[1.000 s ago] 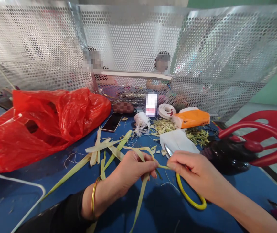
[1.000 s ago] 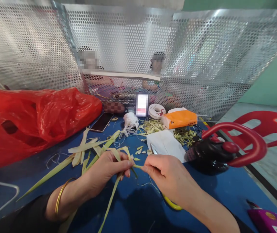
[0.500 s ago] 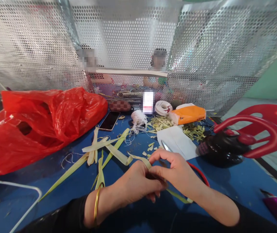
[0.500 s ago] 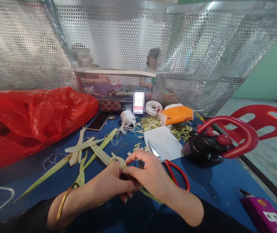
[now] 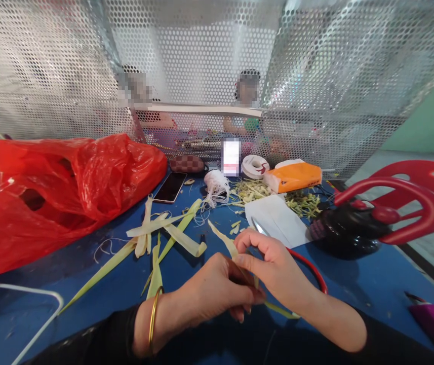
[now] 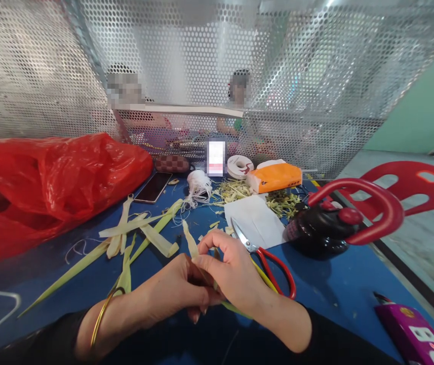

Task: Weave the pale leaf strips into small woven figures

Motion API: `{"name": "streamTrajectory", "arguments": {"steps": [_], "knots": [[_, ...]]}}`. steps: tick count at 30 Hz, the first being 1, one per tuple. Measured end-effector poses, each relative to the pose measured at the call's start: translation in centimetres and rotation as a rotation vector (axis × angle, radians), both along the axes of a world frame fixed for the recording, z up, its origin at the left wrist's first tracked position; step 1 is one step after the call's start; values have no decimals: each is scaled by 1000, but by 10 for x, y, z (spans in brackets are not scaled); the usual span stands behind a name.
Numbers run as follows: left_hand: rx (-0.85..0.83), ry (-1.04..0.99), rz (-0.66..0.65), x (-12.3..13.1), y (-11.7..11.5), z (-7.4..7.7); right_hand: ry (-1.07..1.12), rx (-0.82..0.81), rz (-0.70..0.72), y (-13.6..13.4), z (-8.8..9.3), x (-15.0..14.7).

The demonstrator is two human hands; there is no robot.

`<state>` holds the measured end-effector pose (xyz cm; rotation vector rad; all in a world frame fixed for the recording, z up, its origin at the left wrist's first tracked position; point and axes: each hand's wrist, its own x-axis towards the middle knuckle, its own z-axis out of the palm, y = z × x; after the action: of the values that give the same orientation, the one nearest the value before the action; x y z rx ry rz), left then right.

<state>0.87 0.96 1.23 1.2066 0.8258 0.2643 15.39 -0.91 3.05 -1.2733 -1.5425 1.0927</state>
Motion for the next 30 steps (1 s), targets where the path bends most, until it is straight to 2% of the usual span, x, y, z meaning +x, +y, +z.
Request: {"name": "streamTrajectory", "arguments": {"steps": [7,12,14,19,25,30], "knots": [[-33,-26,-1,0,1,0,36,-33,-71,0,-6,-2],[-175,-145,24,-2,4,3,236,-256,-81,2,-7,2],[-198,-146,35,-2,4,4,278,-293,-68,2,-7,2],[-96,-45,33,-1,3,4,150,-130,-120,4,-9,3],[-83,-21,10,0,1,1,34,-7,-112,4,-12,2],[-136,-140,211,-2,6,7,-91,104,-191,5,-8,12]]}}
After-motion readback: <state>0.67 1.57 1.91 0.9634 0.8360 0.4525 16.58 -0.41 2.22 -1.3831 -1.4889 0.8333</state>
